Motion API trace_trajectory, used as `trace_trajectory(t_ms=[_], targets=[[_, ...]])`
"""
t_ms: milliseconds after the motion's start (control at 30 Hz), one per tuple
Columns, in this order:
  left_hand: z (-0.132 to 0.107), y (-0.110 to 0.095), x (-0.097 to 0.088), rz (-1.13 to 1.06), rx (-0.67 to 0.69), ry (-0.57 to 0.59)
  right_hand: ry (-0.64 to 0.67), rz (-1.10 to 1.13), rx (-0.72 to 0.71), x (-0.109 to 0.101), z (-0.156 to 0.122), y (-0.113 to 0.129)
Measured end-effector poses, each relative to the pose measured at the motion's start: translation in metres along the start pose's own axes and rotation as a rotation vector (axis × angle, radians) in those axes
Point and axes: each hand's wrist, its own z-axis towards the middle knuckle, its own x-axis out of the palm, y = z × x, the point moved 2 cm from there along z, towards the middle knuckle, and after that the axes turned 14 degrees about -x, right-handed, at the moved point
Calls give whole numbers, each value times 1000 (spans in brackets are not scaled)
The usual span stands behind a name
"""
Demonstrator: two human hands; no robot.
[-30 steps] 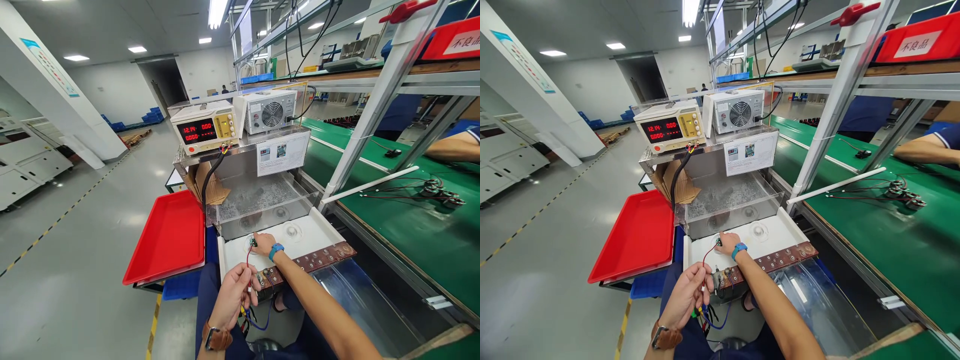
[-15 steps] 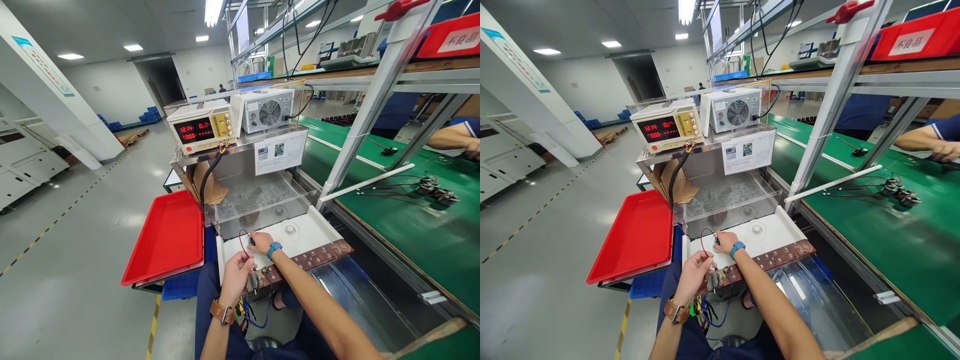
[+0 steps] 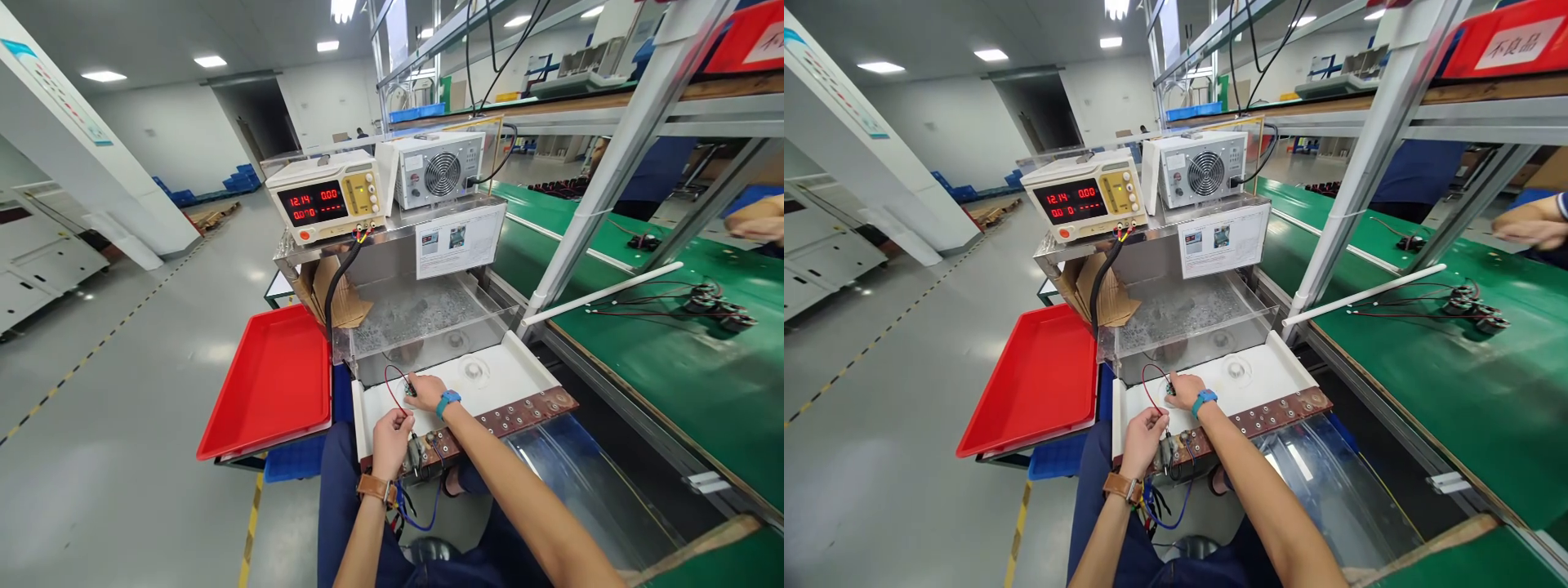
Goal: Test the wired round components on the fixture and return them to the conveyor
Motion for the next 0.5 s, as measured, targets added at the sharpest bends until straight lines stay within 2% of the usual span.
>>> trace_trajectory(t_ms=[500], targets=[[-1, 3, -1, -44, -21, -3, 3, -14, -64, -4, -4, 1]])
